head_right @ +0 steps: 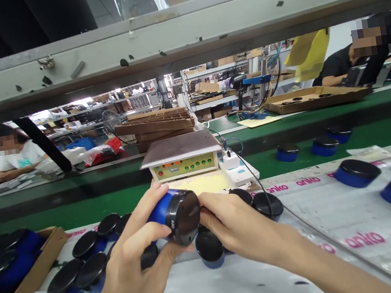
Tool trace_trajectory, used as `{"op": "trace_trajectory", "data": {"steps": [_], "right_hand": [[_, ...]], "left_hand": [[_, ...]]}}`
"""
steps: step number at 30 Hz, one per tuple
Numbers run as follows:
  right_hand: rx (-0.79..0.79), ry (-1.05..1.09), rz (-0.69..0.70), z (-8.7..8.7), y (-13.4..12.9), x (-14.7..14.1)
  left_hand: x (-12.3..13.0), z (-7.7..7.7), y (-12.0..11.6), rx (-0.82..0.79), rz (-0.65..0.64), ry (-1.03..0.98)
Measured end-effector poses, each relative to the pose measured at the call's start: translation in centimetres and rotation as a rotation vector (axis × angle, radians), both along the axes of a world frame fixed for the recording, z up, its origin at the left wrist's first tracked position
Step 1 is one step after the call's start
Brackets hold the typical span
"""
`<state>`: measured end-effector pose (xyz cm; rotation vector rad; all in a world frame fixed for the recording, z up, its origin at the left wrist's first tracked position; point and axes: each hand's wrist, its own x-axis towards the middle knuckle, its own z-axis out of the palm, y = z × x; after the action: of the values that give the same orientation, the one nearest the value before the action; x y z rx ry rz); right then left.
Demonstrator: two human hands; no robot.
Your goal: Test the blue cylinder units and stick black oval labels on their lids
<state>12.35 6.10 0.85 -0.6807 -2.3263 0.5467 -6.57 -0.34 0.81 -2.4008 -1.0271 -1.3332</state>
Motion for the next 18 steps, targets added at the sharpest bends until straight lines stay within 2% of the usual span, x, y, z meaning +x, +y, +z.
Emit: {"op": "trace_trajectory", "data": {"steps": [13, 18], "right_hand": [[0.004, -0.027, 0.005, -0.2, 0.1, -0.1], [-0.084, -0.082, 0.096, 0.4, 0.2, 0.9]], "left_hand": [[-0.3, 0.5, -0.3, -0.029, -0.025, -0.010], [-0.6, 0.2, 0.0, -0.240, -0.061, -0.271]]}}
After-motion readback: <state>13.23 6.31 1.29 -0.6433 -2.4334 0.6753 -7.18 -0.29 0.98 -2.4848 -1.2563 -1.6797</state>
